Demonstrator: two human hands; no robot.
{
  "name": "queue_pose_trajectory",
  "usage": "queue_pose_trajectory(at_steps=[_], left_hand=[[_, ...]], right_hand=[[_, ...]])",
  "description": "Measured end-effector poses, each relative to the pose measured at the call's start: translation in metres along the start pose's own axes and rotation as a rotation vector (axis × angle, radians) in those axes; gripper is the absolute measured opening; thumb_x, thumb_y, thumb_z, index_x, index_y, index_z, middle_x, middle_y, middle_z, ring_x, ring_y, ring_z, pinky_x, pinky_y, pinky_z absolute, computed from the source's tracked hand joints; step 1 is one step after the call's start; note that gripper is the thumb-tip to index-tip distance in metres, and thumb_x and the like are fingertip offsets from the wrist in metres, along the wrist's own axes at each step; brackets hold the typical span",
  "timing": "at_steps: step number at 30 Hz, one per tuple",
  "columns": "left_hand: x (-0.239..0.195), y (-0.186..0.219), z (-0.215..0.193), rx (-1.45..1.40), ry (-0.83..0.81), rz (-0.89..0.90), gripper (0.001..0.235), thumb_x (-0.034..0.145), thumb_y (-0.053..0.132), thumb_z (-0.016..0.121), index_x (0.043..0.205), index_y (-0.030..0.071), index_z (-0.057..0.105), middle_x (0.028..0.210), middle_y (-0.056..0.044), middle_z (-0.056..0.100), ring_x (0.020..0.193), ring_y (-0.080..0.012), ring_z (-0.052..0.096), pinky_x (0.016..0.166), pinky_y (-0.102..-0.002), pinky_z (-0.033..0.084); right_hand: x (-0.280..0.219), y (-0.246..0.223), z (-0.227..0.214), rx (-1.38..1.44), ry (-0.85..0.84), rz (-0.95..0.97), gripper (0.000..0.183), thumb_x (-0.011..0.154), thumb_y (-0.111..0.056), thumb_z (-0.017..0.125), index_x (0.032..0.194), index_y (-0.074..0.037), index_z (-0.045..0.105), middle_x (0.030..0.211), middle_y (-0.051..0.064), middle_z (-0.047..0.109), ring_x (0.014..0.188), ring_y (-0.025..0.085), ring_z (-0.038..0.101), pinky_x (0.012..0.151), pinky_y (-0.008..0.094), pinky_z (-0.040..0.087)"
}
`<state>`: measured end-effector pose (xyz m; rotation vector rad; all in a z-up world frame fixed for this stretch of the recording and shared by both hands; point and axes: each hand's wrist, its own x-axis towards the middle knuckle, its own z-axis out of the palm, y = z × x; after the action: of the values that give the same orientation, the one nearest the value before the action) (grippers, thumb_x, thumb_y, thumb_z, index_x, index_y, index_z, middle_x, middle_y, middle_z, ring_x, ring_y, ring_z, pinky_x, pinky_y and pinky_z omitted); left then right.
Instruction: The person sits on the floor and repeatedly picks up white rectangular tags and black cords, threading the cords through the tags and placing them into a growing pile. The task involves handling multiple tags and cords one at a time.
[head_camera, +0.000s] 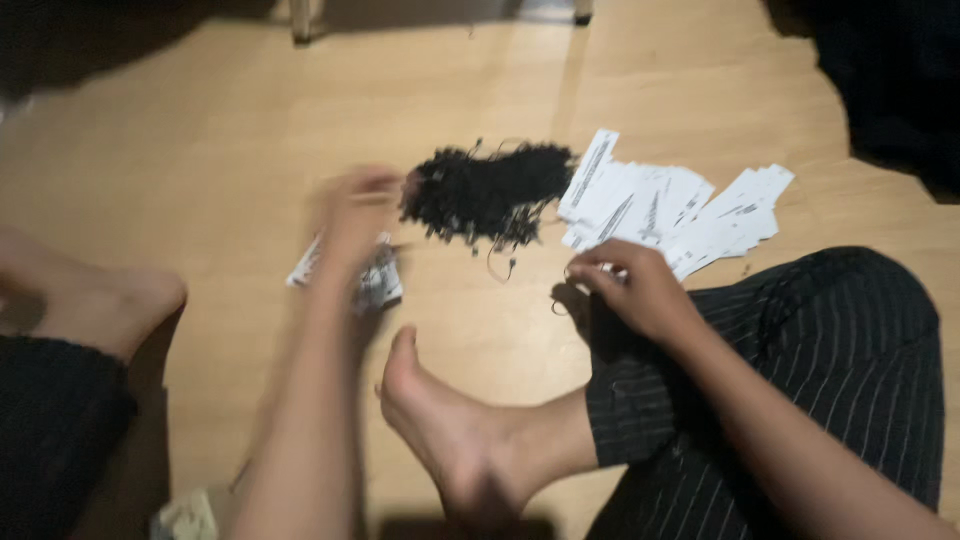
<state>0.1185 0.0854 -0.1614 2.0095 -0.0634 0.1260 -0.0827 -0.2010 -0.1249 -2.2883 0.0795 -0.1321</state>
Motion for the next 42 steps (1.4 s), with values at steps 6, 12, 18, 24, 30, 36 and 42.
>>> queue_pose_trajectory(at_steps=[6, 12, 18, 24, 30, 36, 42], left_hand=[[-0.123, 0.093, 0.126, 0.227, -0.673, 0.098, 0.040, 0.106, 0.023, 0.041, 0.120, 0.002, 0.072, 0.118, -0.024, 0.074, 0.122, -0.0435, 0.067, 0.101, -0.058, 0.054], [-0.125, 0.159, 0.150, 0.323, -0.481, -0.205, 0.049, 0.102, 0.038, 0.043, 0.113, 0.005, 0.078, 0.106, -0.021, 0.078, 0.107, -0.0375, 0.077, 0.083, -0.049, 0.064], [-0.107, 0.218, 0.127, 0.452, -0.550, -0.154, 0.039, 0.099, 0.023, 0.056, 0.122, -0.002, 0.074, 0.120, -0.020, 0.077, 0.119, -0.0411, 0.072, 0.096, -0.058, 0.058], [-0.098, 0.203, 0.130, 0.425, -0.423, -0.205, 0.035, 0.096, 0.020, 0.066, 0.121, -0.003, 0.074, 0.107, -0.023, 0.077, 0.105, -0.0425, 0.076, 0.083, -0.060, 0.061], [-0.116, 0.160, 0.116, 0.302, -0.415, -0.300, 0.046, 0.089, 0.040, 0.072, 0.116, 0.004, 0.078, 0.106, -0.018, 0.078, 0.110, -0.0450, 0.073, 0.085, -0.062, 0.057], [-0.140, 0.184, 0.048, 0.340, -0.522, -0.357, 0.027, 0.099, 0.029, 0.069, 0.102, 0.005, 0.081, 0.071, -0.010, 0.072, 0.071, -0.0252, 0.073, 0.076, -0.044, 0.054], [-0.126, 0.173, 0.080, 0.562, -0.677, -0.275, 0.030, 0.102, 0.028, 0.066, 0.122, 0.007, 0.073, 0.114, -0.012, 0.068, 0.118, -0.0349, 0.066, 0.112, -0.055, 0.039]], right_hand=[[0.001, 0.022, 0.003, 0.042, 0.081, -0.053, 0.013, 0.100, -0.015, 0.075, 0.109, -0.011, 0.082, 0.097, 0.015, 0.079, 0.092, 0.035, 0.075, 0.086, 0.046, 0.059], [-0.001, 0.038, -0.004, 0.110, 0.310, 0.008, 0.016, 0.106, -0.011, 0.065, 0.112, -0.014, 0.079, 0.082, 0.007, 0.073, 0.075, 0.020, 0.069, 0.070, 0.035, 0.056], [0.009, 0.069, -0.005, 0.286, 0.463, 0.075, 0.013, 0.108, -0.013, 0.065, 0.111, -0.009, 0.077, 0.081, 0.009, 0.071, 0.079, 0.014, 0.065, 0.071, 0.031, 0.058], [0.001, 0.032, -0.023, 0.401, 0.413, 0.164, 0.016, 0.106, -0.026, 0.073, 0.111, -0.012, 0.080, 0.095, 0.009, 0.077, 0.095, 0.018, 0.072, 0.084, 0.034, 0.062], [-0.003, 0.007, -0.049, 0.360, 0.139, 0.343, 0.016, 0.095, -0.017, 0.079, 0.108, -0.007, 0.081, 0.101, 0.018, 0.079, 0.099, 0.029, 0.072, 0.091, 0.041, 0.059], [0.007, 0.016, -0.030, 0.861, 0.143, 0.538, 0.028, 0.094, -0.024, 0.080, 0.103, -0.001, 0.068, 0.111, 0.015, 0.074, 0.118, 0.026, 0.068, 0.113, 0.050, 0.048], [0.019, 0.033, -0.027, 0.818, 0.243, 0.663, 0.022, 0.113, -0.033, 0.051, 0.107, -0.012, 0.054, 0.070, -0.007, 0.044, 0.055, 0.011, 0.046, 0.048, 0.025, 0.046]])
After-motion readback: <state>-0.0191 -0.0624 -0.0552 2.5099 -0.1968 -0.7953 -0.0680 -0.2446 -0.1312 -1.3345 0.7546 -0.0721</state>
